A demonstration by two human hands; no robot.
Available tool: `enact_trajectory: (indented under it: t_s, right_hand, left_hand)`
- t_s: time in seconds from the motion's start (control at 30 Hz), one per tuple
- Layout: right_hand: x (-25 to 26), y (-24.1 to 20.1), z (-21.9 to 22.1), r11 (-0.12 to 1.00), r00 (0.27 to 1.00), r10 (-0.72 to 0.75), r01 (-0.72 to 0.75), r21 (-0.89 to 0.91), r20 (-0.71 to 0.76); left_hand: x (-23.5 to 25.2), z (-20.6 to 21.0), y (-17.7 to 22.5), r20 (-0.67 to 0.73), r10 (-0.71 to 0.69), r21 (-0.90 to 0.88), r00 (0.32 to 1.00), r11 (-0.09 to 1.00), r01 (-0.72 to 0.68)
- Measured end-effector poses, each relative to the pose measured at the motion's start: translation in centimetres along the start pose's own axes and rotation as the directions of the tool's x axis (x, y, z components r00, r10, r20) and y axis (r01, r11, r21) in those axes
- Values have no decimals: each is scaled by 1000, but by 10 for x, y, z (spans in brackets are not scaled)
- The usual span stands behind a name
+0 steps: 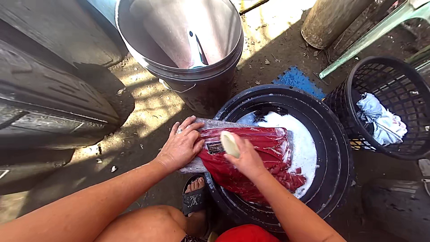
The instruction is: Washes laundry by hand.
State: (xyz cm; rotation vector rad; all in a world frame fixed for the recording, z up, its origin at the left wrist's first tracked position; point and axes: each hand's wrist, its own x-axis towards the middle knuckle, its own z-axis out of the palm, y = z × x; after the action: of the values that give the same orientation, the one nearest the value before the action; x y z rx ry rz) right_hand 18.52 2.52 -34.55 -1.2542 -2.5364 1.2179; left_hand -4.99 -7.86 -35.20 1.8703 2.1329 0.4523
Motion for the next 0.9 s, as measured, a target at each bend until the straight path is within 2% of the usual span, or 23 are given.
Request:
enact_trajectory:
  t_s: [0.07, 0.13, 0.2, 0.27, 0.3, 0.37, 0.4, 0.47, 0.5, 0.57, 0.63, 0.67, 0.73, 0.8, 0.9]
  right_hand:
    - [1, 81, -32, 966, 958, 258, -259, 7, -125]
    - [-7, 154, -62, 863, 843, 486, -505, -28, -230]
    - [-9, 171, -80, 810, 790, 567, -586, -13, -232]
    - [-6, 136, -86, 840, 827, 524, -462, 286, -203]
    - [-6, 104, -90, 808, 862, 476, -350, 474, -175]
    - [-13, 42, -97, 672, 955, 273, -103, 733, -115]
    - [-20, 19, -100, 584, 986, 146, -24, 811, -76]
    - [-35, -13, -112, 438, 999, -42, 33, 898, -16]
    - [-45, -22, -120, 404, 996, -90, 47, 914, -11]
    - [-74, -28, -138, 368, 993, -99, 90, 925, -57]
    - [-103, -29, -159, 344, 975, -106, 219, 913, -194]
    - [-119, -31, -169, 332, 953, -116, 304, 893, -282]
    - [-153, -36, -194, 332, 890, -146, 455, 826, -431]
    - [-182, -41, -217, 322, 820, -158, 569, 756, -550]
    - [-217, -55, -251, 207, 690, -211, 723, 659, -692]
  left_hand:
    - [1, 0, -2, 8, -6, -5, 1000, 1000, 6]
    - [2, 0, -2, 7, -1, -6, 1000, 1000, 1]
    - [4, -1, -3, -7, 23, 11, 1000, 1000, -23]
    - [9, -7, 3, -17, 63, 21, 998, 998, -62]
    - [15, -13, 12, -6, 74, -11, 997, 997, -74]
    - [27, -31, 48, 60, 82, -136, 995, 988, -73]
    - [34, -44, 73, 148, 66, -236, 987, 971, -30]
    - [46, -66, 122, 239, 107, -490, 965, 872, 25]
    - [51, -75, 142, 249, 124, -597, 960, 801, 51]
    - [57, -83, 171, 260, 156, -750, 953, 654, 97]
    - [57, -82, 189, 274, 274, -839, 922, 536, 90]
    - [56, -78, 197, 303, 348, -848, 887, 524, 83]
    - [51, -61, 215, 378, 452, -796, 808, 605, 34]
    - [48, -33, 229, 449, 485, -686, 751, 726, -59]
    - [50, 13, 237, 521, 504, -438, 689, 850, -291]
